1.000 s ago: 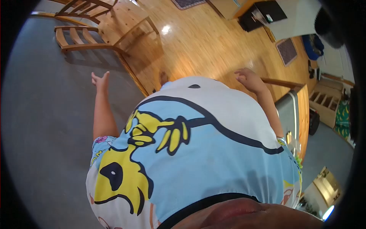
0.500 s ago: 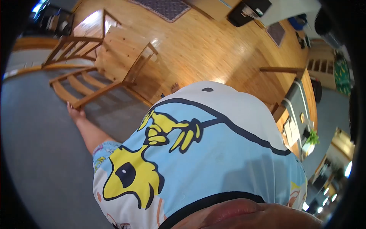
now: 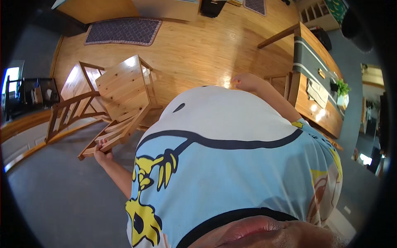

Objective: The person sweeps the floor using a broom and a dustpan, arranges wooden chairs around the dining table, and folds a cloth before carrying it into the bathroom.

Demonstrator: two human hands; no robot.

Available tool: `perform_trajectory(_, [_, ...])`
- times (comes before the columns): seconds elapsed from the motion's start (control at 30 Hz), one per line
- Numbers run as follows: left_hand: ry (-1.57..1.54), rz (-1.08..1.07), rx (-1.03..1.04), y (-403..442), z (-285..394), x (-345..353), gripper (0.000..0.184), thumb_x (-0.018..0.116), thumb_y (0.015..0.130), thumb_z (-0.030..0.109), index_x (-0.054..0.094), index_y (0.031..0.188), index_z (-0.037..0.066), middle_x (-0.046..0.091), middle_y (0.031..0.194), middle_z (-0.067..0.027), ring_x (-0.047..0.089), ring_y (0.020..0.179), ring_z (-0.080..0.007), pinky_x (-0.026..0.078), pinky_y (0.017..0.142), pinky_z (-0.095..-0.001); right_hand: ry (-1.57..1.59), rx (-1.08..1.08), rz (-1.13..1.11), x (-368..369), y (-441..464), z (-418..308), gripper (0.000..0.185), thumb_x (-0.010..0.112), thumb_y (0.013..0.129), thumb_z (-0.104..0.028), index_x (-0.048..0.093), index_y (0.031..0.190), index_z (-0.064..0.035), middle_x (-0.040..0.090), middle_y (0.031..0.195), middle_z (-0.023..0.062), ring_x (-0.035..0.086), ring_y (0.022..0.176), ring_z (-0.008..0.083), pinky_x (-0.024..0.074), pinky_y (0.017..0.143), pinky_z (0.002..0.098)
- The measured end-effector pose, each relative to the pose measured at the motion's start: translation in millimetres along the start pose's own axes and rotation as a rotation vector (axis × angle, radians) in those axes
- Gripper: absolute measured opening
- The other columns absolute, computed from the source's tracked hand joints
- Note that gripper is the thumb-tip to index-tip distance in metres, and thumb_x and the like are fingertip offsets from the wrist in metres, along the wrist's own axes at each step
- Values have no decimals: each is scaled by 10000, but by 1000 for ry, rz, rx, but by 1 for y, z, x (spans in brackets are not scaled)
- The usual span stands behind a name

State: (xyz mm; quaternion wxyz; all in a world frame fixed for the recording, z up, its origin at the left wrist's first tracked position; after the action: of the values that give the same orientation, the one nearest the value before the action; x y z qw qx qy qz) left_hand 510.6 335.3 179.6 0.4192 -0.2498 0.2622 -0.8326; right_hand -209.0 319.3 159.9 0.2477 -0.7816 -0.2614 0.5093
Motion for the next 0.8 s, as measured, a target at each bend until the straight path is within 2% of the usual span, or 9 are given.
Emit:
perform_trajectory(0.03, [9, -12, -5, -4, -10, 11, 406, 477, 737, 16, 442, 1136, -50, 512, 1043, -136, 582, 877, -290, 514, 831, -458, 9, 12, 6, 5, 2, -2, 385, 577, 818, -321, 574, 1142, -113, 579, 1122, 150, 524, 1080, 308, 426, 902, 400])
perform_trajectory(0.1, [5, -248, -1, -25, -34, 48, 229, 489, 722, 8, 496, 950, -16, 542, 900, -97, 594, 799, -239, 526, 794, -429, -54, 38, -116, 26, 1, 10, 389, 564, 830, -334, 557, 1163, -132, 556, 1163, 138, 511, 1098, 302, 424, 902, 405])
perform_trajectory(0.13, [17, -250, -1, -44, -47, 65, 229, 489, 722, 8, 496, 950, -16, 542, 900, -97, 594, 799, -239, 526, 794, -429, -42, 40, -118, 27, 3, 13, 389, 564, 830, -334, 557, 1163, -132, 556, 1163, 138, 511, 1098, 302, 424, 902, 405])
perform_trajectory(0.2, [85, -260, 47, -85, -65, 100, 101, 482, 713, -1, 475, 812, 18, 525, 790, -63, 593, 755, -218, 527, 764, -400, -95, -38, -158, 29, 7, 9, 392, 560, 837, -341, 546, 1174, -142, 551, 1167, 121, 506, 1104, 294, 428, 895, 405])
perform_trajectory(0.3, [77, -272, -52, -112, -97, 119, 119, 473, 710, -10, 472, 827, 11, 512, 795, -66, 586, 763, -217, 522, 762, -385, -98, -63, -157, 9, 1, 0, 390, 560, 841, -342, 540, 1179, -149, 549, 1162, 109, 501, 1108, 286, 431, 887, 405])
perform_trajectory(0.47, [179, -352, -131, -133, -116, 163, 149, 462, 709, -24, 478, 856, -11, 505, 812, -76, 562, 813, -237, 487, 795, -414, -74, -83, -102, -3, 18, 32, 373, 564, 839, -340, 556, 1156, -143, 560, 1127, 110, 519, 1075, 290, 436, 874, 401])
perform_trajectory(0.57, [305, -379, -98, -158, -117, 214, 162, 463, 701, -31, 478, 861, -17, 506, 819, -79, 552, 813, -242, 478, 807, -418, -45, -102, -64, -16, 17, 49, 368, 562, 840, -342, 565, 1146, -138, 561, 1121, 113, 527, 1062, 296, 438, 868, 400])
perform_trajectory(0.7, [399, -495, -174, -177, -156, 287, 189, 471, 691, -33, 473, 879, -20, 510, 829, -81, 537, 813, -262, 476, 809, -440, 39, -63, -91, -32, 0, 93, 388, 563, 835, -348, 564, 1156, -130, 567, 1137, 120, 532, 1063, 306, 436, 869, 399])
perform_trajectory(0.8, [429, -491, -171, -200, -190, 341, 221, 483, 681, -34, 467, 901, -14, 494, 849, -98, 533, 833, -274, 471, 815, -450, 105, -54, -120, -35, -9, 138, 393, 566, 827, -334, 572, 1155, -117, 576, 1149, 132, 538, 1062, 311, 434, 876, 398])
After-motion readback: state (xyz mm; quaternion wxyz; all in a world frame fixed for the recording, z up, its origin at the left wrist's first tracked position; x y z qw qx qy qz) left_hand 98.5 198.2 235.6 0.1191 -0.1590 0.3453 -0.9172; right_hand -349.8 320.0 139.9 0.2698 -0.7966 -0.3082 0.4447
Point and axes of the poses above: each hand's wrist, its own y-axis towards the middle knuckle, its own x-axis out of the palm, z = x × y, the point moved 9 cm from there along y, towards the middle knuckle
